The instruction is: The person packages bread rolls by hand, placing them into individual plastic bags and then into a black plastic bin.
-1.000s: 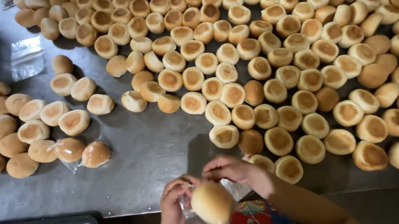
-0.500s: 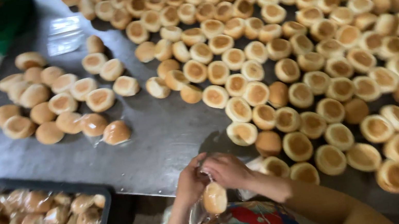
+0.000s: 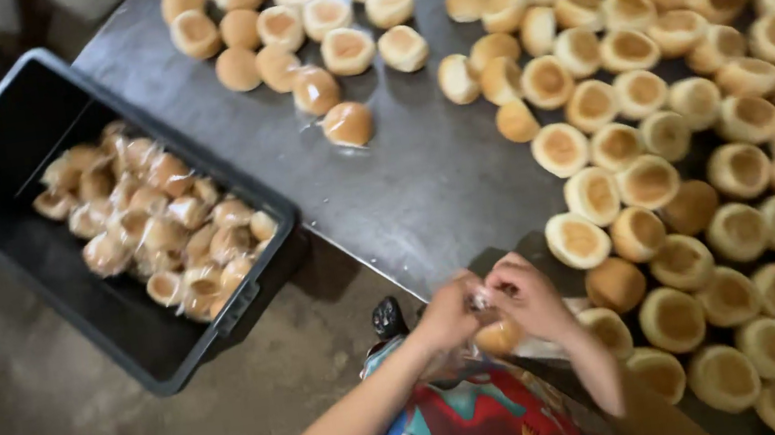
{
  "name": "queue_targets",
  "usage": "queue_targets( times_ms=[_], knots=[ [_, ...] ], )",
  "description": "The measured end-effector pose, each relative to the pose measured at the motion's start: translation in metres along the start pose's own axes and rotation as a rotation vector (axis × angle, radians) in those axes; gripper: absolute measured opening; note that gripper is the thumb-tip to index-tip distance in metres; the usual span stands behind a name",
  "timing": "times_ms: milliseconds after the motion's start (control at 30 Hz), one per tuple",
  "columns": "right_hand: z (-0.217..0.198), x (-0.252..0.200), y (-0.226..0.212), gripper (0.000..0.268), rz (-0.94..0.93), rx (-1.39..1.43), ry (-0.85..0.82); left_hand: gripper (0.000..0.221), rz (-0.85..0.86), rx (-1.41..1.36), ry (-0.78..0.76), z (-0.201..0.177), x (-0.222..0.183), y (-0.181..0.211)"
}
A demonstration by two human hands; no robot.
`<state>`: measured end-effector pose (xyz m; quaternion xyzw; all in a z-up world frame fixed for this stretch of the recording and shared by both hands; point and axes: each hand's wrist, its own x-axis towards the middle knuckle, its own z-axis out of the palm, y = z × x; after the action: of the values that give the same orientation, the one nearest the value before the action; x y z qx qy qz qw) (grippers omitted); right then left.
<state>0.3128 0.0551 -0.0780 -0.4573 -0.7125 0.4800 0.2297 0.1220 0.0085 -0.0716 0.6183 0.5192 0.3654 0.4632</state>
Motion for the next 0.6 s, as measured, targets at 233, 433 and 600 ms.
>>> queue_targets(
  times_ms=[233, 433, 600],
  knots=[
    [0.025, 0.012, 0.016, 0.011, 0.538, 1.01, -0.294, 0.012, 0.168, 0.346, 0.154, -0.045, -0.033, 0.057],
    [0.093, 0.09, 0.117, 0.016, 0.255, 0.013, -0.253, 0.016, -0.016, 0.107, 0.355, -0.064, -0.062, 0.018],
    [0.068, 0.089, -0.021, 0.027, 0.302, 0.481, -0.305, 0.016, -0.282, -0.641, 0.63, -0.08, -0.049, -0.007]
  ],
)
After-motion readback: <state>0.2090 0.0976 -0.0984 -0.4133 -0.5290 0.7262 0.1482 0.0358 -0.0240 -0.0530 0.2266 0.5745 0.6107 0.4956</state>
